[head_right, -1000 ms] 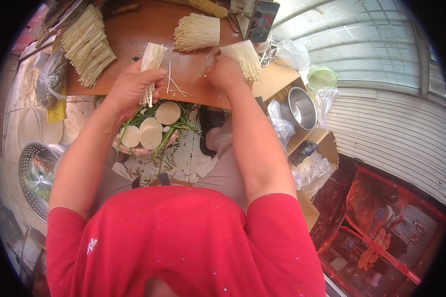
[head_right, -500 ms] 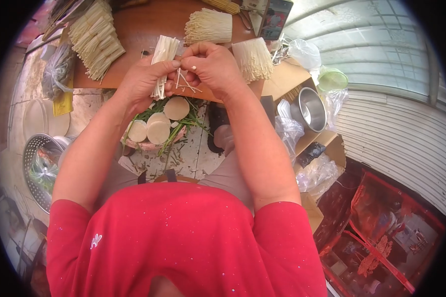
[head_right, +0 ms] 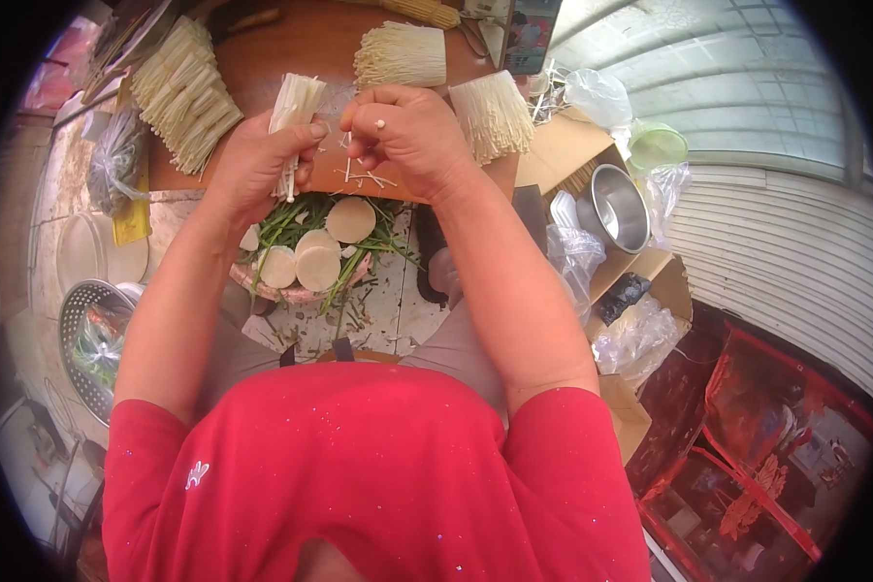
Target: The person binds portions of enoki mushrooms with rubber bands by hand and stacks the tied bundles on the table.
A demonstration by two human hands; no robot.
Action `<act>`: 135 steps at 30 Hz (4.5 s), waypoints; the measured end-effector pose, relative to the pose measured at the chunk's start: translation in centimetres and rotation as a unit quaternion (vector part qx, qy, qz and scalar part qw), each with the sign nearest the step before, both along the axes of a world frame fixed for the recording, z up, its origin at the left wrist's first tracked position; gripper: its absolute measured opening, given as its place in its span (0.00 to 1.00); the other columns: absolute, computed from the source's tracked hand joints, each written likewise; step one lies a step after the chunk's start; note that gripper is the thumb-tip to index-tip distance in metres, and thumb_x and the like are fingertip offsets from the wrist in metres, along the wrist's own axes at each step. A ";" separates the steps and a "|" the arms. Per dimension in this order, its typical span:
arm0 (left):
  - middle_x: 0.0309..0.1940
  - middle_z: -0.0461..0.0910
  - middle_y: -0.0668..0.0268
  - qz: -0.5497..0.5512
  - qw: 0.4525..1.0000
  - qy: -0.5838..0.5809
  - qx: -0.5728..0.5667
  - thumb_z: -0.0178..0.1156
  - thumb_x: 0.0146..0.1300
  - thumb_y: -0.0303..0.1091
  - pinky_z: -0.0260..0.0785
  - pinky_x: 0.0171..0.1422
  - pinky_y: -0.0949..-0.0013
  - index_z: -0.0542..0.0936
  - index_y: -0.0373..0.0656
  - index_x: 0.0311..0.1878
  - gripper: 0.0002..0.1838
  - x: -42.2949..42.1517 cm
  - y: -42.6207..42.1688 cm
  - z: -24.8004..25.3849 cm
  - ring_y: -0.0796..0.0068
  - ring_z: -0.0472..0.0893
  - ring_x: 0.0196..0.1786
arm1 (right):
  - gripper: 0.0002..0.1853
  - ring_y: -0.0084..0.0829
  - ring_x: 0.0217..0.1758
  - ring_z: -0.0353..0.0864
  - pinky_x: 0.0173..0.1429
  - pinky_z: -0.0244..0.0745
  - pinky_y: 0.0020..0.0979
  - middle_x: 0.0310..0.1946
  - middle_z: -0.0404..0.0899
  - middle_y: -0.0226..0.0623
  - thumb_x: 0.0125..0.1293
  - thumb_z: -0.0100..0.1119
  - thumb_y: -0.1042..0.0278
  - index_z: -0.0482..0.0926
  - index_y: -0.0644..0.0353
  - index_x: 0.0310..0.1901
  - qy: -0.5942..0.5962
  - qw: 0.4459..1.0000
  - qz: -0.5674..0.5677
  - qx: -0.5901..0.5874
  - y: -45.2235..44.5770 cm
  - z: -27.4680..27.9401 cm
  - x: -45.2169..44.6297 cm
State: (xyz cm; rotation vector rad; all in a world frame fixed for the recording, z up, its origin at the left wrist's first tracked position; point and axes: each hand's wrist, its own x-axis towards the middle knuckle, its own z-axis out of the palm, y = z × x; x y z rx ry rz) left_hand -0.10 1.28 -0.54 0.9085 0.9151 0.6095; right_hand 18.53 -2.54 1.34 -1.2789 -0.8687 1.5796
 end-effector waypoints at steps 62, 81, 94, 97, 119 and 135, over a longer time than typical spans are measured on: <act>0.32 0.78 0.68 -0.081 0.983 0.127 0.105 0.53 0.64 0.36 0.67 0.32 0.77 0.74 0.37 0.51 0.17 -2.1 0.5 0.0 0.82 0.74 0.29 | 0.25 0.21 0.30 0.78 0.32 0.72 0.22 0.36 0.80 0.35 0.58 0.65 0.61 0.75 0.65 0.56 -0.178 0.983 0.008 0.029 -0.1 1.7 -0.6; 0.41 0.80 0.52 0.122 0.746 0.503 0.419 0.59 0.54 0.35 0.69 0.54 0.64 0.75 0.36 0.49 0.20 -15.1 13.7 -0.2 0.55 0.78 0.44 | 0.12 0.47 0.44 0.80 0.48 0.76 0.44 0.38 0.79 0.48 0.54 0.56 0.71 0.77 0.63 0.41 -0.489 0.755 0.406 0.163 -3.0 0.3 -7.6; 0.44 0.79 0.61 0.159 0.558 0.631 0.514 0.60 0.57 0.37 0.65 0.57 0.54 0.78 0.52 0.50 0.16 -15.4 19.9 -3.7 0.54 0.73 0.52 | 0.11 0.43 0.44 0.82 0.46 0.77 0.42 0.37 0.79 0.44 0.54 0.56 0.72 0.78 0.62 0.40 -0.481 0.735 0.450 0.160 -2.6 -1.1 -8.4; 0.44 0.80 0.62 0.164 0.538 0.651 0.510 0.60 0.57 0.37 0.65 0.57 0.53 0.78 0.53 0.49 0.15 -14.6 19.6 -3.9 0.55 0.73 0.52 | 0.11 0.43 0.44 0.82 0.46 0.76 0.41 0.37 0.79 0.44 0.53 0.57 0.72 0.78 0.62 0.40 -0.483 0.737 0.448 0.152 -2.3 -1.8 -8.6; 0.53 0.75 0.50 0.156 0.788 0.412 0.430 0.59 0.60 0.41 0.62 0.65 0.63 0.78 0.34 0.54 0.23 -16.9 20.4 -5.7 0.55 0.74 0.57 | 0.11 0.43 0.45 0.81 0.47 0.76 0.40 0.39 0.80 0.45 0.55 0.55 0.74 0.79 0.61 0.41 -0.460 0.730 0.489 0.128 -2.8 -1.7 -9.2; 0.48 0.79 0.48 0.072 0.646 0.524 0.550 0.56 0.59 0.41 0.65 0.61 0.55 0.78 0.36 0.53 0.23 -15.3 19.2 -3.9 0.47 0.75 0.55 | 0.11 0.42 0.45 0.82 0.47 0.77 0.39 0.39 0.81 0.44 0.54 0.56 0.72 0.81 0.60 0.40 -0.460 0.727 0.491 0.139 -2.7 -1.6 -9.3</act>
